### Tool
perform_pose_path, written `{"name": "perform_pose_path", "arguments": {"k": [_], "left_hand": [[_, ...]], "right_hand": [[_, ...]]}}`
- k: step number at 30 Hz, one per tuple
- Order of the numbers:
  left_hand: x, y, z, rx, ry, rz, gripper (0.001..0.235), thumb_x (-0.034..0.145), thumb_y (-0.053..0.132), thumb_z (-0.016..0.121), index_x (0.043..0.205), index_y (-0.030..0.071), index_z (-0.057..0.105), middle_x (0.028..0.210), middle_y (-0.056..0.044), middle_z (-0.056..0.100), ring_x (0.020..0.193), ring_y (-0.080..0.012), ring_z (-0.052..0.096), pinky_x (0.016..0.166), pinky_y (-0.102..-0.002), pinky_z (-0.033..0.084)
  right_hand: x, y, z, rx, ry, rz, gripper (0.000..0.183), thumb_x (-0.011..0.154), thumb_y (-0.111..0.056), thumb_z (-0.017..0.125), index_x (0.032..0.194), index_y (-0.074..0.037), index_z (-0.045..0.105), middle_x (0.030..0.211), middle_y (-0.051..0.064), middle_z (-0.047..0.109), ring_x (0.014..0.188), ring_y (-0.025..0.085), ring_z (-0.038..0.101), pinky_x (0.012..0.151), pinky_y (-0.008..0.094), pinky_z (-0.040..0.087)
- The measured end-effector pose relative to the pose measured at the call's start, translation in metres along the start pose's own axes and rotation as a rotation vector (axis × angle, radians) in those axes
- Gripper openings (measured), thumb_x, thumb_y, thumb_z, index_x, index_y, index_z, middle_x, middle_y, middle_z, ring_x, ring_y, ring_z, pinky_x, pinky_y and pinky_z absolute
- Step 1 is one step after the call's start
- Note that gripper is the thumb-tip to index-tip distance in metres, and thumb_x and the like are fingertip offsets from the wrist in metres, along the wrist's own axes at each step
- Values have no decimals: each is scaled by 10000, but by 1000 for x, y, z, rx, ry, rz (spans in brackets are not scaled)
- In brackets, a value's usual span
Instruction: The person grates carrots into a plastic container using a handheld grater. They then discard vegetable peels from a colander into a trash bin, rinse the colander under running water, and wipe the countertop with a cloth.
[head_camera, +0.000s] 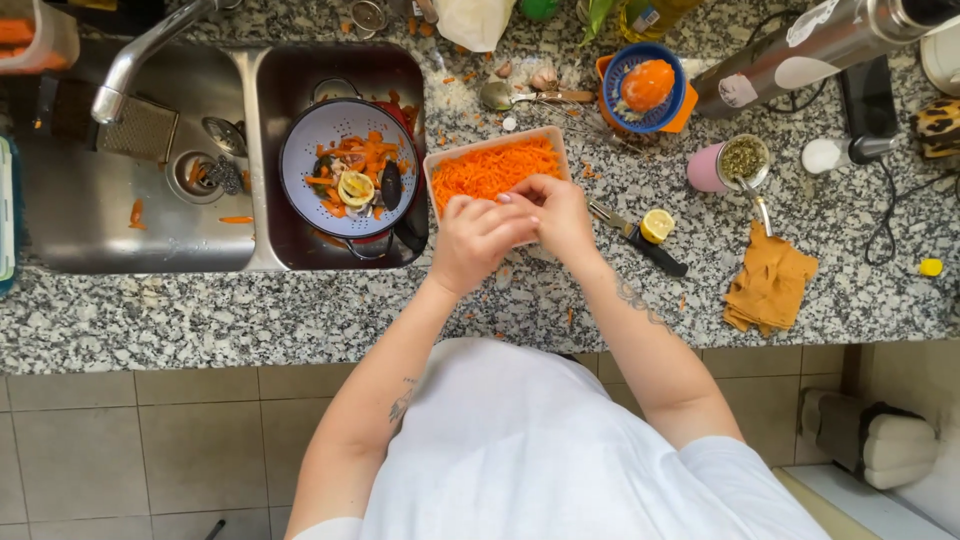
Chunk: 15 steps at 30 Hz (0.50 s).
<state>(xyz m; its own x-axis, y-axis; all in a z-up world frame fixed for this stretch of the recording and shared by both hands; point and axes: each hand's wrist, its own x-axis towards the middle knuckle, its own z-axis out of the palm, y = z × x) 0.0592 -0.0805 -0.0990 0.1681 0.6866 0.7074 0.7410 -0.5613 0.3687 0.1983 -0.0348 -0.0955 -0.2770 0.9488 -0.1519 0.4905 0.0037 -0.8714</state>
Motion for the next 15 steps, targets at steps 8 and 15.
{"name": "perform_pose_path", "arguments": {"k": [8, 15], "left_hand": [[-43, -47, 4, 200, -200, -297, 96, 868, 158, 642, 921, 237, 650, 800, 92, 587, 830, -102, 562, 781, -281, 360], [-60, -35, 6, 290, -375, -269, 88, 819, 225, 699, 754, 185, 656, 803, 70, 483, 830, -128, 462, 779, -363, 280]], "right_hand": [[4, 21, -12, -361, 35, -329, 225, 894, 24, 561, 1070, -51, 678, 879, 149, 691, 809, 311, 666, 651, 377, 555], [-2, 34, -11, -563, -52, -468, 422, 814, 121, 542, 1179, -77, 618, 1118, 149, 633, 970, 377, 613, 749, 455, 552]]}}
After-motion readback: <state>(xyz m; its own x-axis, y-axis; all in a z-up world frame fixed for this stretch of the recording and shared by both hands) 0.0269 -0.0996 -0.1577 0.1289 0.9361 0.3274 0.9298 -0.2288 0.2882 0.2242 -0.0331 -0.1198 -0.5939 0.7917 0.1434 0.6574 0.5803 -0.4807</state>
